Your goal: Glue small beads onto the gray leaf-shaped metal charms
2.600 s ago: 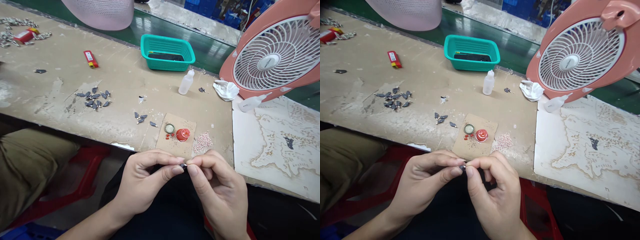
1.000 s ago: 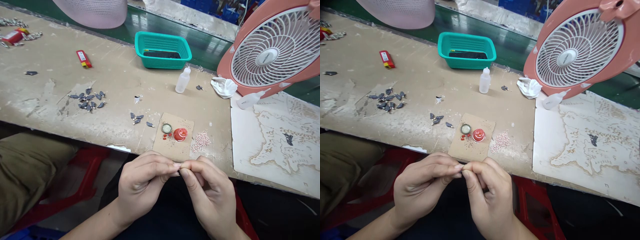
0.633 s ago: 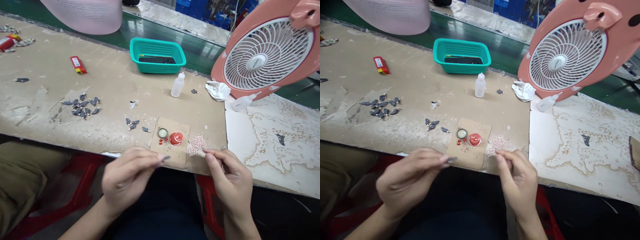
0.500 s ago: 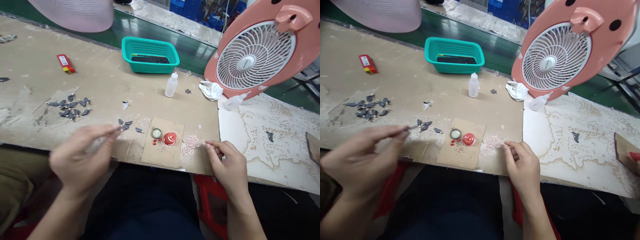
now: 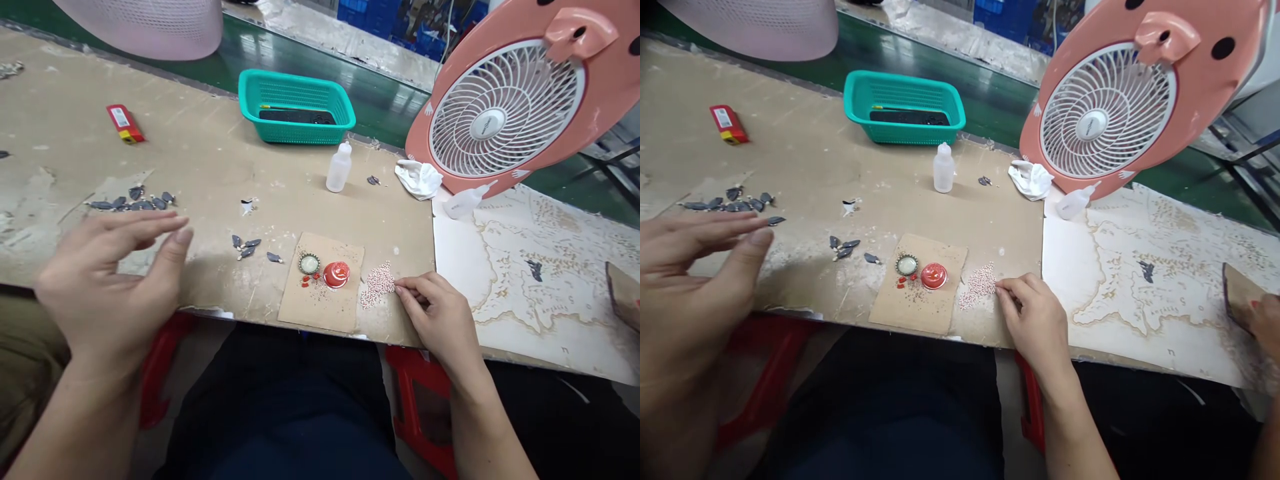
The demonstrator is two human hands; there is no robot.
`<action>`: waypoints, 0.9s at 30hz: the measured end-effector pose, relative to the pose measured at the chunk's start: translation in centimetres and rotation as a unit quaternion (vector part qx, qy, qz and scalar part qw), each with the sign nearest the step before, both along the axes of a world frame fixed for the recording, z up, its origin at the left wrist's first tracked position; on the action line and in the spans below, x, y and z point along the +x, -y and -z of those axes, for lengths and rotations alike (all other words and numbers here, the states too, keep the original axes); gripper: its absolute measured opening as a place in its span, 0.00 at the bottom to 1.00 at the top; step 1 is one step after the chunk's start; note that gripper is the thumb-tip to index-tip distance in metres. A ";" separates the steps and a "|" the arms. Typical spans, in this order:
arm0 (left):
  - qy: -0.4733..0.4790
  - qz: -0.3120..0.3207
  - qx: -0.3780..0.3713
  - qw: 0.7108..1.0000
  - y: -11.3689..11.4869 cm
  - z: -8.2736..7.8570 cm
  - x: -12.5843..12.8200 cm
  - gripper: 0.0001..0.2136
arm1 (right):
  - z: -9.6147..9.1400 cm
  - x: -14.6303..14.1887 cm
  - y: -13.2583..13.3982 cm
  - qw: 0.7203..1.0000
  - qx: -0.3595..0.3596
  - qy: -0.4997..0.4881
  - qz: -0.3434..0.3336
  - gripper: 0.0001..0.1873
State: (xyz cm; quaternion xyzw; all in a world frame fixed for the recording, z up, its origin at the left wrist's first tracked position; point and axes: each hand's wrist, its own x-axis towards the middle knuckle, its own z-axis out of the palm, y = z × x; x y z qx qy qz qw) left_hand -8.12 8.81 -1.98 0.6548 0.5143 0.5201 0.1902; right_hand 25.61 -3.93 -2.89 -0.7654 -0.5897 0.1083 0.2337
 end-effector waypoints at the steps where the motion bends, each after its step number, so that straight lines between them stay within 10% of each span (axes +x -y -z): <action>1: -0.042 -0.010 0.024 0.999 0.5 -0.1 0.8 0.13 | 0.1 0.0 0.0 1.000 -0.001 0.002 -0.004 0.11; 18: -0.034 0.159 0.061 0.985 5.0 -0.3 6.2 0.13 | 0.4 -0.6 -0.2 0.994 0.060 -0.087 0.040 0.09; 27: 0.100 0.300 -0.147 0.937 7.5 -2.3 8.9 0.08 | -1.4 -3.8 1.4 0.919 0.132 -0.365 0.063 0.11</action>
